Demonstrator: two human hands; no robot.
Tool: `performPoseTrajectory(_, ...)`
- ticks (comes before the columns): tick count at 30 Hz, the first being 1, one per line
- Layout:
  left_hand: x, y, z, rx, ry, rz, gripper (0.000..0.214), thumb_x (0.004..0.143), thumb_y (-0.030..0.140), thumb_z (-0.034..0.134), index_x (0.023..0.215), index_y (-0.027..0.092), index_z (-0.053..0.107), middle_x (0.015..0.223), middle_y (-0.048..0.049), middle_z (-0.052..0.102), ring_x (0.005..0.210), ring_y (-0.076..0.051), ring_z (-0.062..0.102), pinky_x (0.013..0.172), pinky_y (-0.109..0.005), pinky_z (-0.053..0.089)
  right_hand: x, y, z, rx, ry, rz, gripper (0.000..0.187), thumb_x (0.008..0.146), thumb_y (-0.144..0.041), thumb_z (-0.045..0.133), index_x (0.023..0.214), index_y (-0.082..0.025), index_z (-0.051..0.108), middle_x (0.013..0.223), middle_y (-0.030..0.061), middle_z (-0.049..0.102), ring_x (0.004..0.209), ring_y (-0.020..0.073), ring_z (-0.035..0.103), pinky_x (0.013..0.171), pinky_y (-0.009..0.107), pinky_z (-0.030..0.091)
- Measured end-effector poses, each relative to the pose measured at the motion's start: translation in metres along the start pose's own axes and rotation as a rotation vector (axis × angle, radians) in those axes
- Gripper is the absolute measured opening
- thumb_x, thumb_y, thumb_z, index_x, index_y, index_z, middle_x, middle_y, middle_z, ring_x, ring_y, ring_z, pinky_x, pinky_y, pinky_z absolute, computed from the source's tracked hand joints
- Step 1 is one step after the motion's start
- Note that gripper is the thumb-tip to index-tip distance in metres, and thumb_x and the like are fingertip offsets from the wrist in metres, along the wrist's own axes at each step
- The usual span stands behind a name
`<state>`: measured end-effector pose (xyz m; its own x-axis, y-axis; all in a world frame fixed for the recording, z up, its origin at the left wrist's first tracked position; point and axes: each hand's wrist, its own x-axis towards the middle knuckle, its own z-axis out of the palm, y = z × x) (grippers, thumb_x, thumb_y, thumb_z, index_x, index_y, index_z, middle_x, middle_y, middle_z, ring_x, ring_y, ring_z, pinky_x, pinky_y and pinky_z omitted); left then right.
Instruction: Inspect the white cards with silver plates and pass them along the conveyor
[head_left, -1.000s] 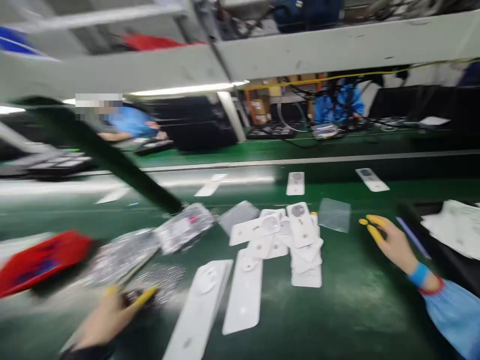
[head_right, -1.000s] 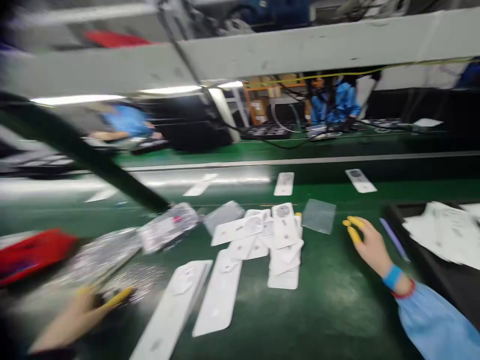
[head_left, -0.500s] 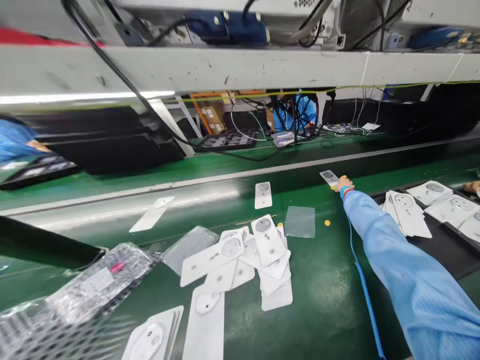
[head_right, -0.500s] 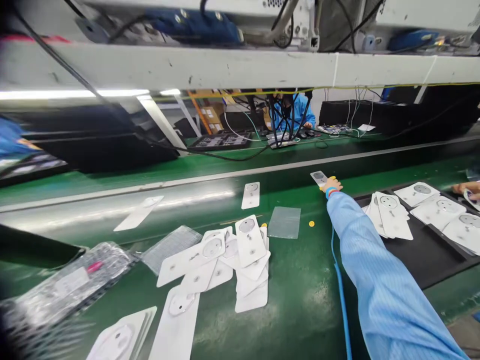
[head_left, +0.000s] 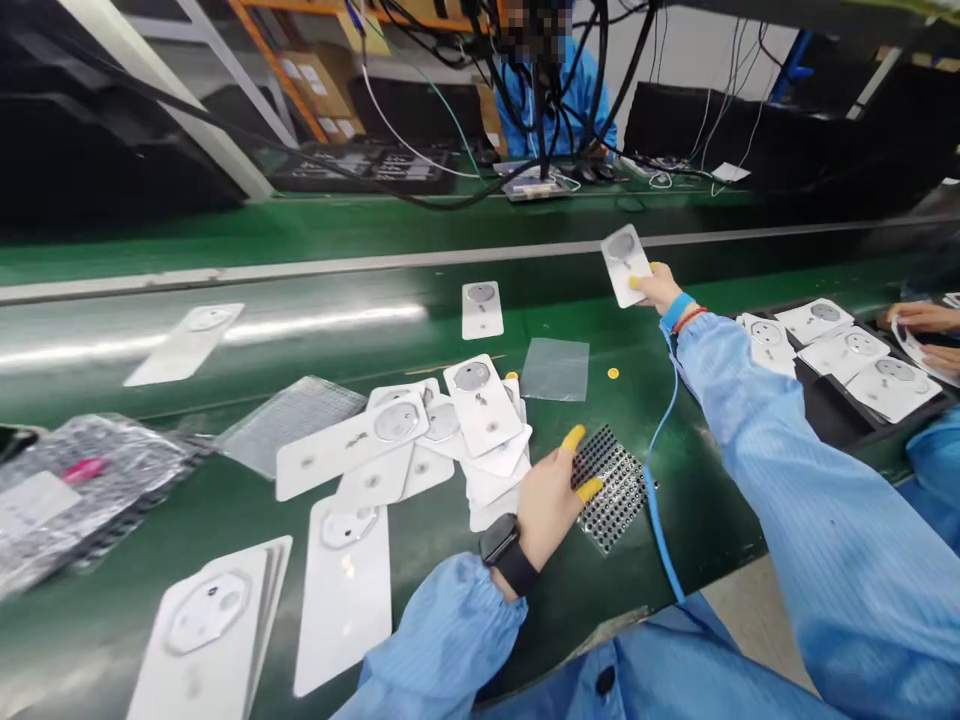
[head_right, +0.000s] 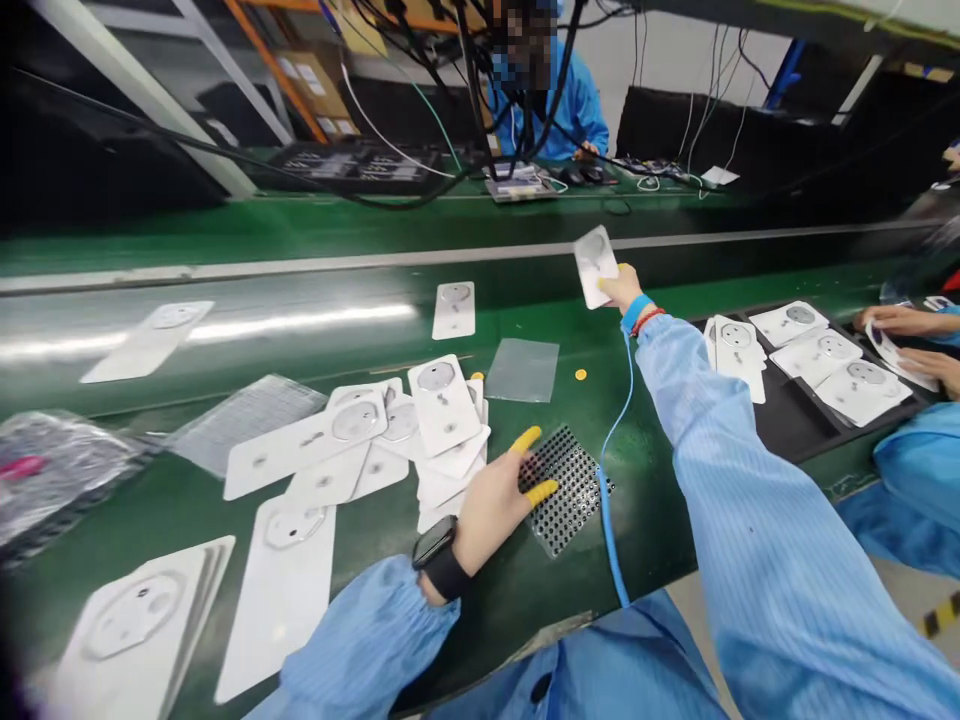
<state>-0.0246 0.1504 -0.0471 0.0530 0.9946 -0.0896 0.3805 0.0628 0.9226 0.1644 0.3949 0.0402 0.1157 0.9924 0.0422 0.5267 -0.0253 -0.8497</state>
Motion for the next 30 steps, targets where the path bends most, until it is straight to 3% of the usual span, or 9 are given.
performPoseTrajectory(2,-0.005,0.001,-0.002,-0.006,0.094,0.047,0.058,0.067,0.02,0.074,0.122,0.014,0.058,0.137,-0.0207,0.054,0.135,-0.038,0.04,0.113,-0.058,0.025,-0.035,-0.008,0.004,0.096,-0.088,-0.028,0.03,0.092,-0.017,0.057,0.121,-0.011,0.051,0.111,0.0078,0.064,0.089,0.0166,0.066,0.075,0.035,0.059)
performPoseTrajectory(4,-0.013,0.007,-0.004,-0.043,0.139,0.087,0.062,0.075,0.034,0.07,0.131,0.017,0.05,0.149,-0.0184,0.042,0.14,-0.033,0.035,0.114,-0.052,0.029,-0.087,-0.008,0.006,0.158,-0.156,-0.078,0.03,0.089,-0.019,0.061,0.117,-0.013,0.052,0.109,0.0063,0.066,0.088,0.0173,0.066,0.073,0.035,0.06)
performPoseTrajectory(8,-0.023,0.029,-0.004,-0.5,0.064,0.054,0.06,0.085,0.05,0.058,0.135,0.021,0.044,0.139,-0.015,0.055,0.125,-0.029,0.055,0.097,-0.043,0.05,-0.202,0.008,0.007,0.297,-0.467,-0.268,0.032,0.081,-0.029,0.071,0.106,-0.015,0.057,0.102,0.0062,0.067,0.087,0.0198,0.067,0.072,0.034,0.061)
performPoseTrajectory(11,-0.022,0.043,-0.012,-0.757,0.211,-0.02,0.057,0.081,0.039,0.068,0.132,0.02,0.049,0.131,-0.0129,0.062,0.117,-0.03,0.061,0.093,-0.042,0.054,-0.245,0.025,0.004,0.299,-0.67,-0.283,0.044,0.086,-0.036,0.066,0.124,-0.018,0.051,0.093,0.0041,0.069,0.078,0.0171,0.069,0.066,0.03,0.061)
performPoseTrajectory(15,-0.025,0.039,-0.048,-0.675,0.499,0.142,0.085,0.071,0.023,0.077,0.145,0.034,0.035,0.148,-0.004,0.049,0.129,-0.026,0.052,0.097,-0.038,0.052,-0.244,0.058,-0.001,-0.072,-0.5,-0.523,0.053,0.086,-0.037,0.068,0.133,-0.025,0.05,0.126,0.0108,0.062,0.121,0.0267,0.058,0.097,0.048,0.054)
performPoseTrajectory(18,-0.038,0.017,-0.069,-0.519,0.596,0.017,0.06,0.071,0.028,0.073,0.129,0.028,0.057,0.135,-0.0024,0.061,0.123,-0.025,0.056,0.102,-0.04,0.047,-0.236,0.088,0.006,-0.329,-0.477,-0.685,0.04,0.083,-0.035,0.071,0.121,-0.026,0.063,0.141,0.0109,0.053,0.137,0.0342,0.041,0.107,0.063,0.038)
performPoseTrajectory(22,-0.051,-0.006,-0.062,-0.397,0.39,-0.248,0.025,0.068,0.037,0.072,0.081,0.015,0.076,0.088,-0.0074,0.078,0.093,-0.029,0.068,0.088,-0.04,0.051,-0.232,0.11,0.012,-0.191,-0.369,-0.759,0.02,0.09,-0.029,0.063,0.109,-0.026,0.069,0.119,0.0081,0.068,0.119,0.026,0.059,0.1,0.05,0.051)
performPoseTrajectory(26,-0.044,0.005,-0.029,-0.395,0.123,-0.262,0.028,0.064,0.041,0.076,0.072,0.014,0.076,0.067,-0.0042,0.074,0.068,-0.024,0.066,0.064,-0.032,0.051,-0.232,0.102,-0.003,-0.121,-0.243,-0.769,0.024,0.093,-0.027,0.058,0.116,-0.025,0.064,0.116,0.0089,0.069,0.111,0.0226,0.063,0.097,0.045,0.053)
performPoseTrajectory(30,-0.029,0.022,0.002,-0.489,-0.1,-0.25,0.035,0.067,0.047,0.074,0.071,0.012,0.076,0.067,-0.0052,0.073,0.063,-0.019,0.063,0.06,-0.028,0.049,-0.236,0.086,-0.019,-0.097,-0.195,-0.855,0.028,0.093,-0.023,0.059,0.12,-0.025,0.06,0.117,0.0091,0.068,0.113,0.0218,0.062,0.103,0.048,0.046)
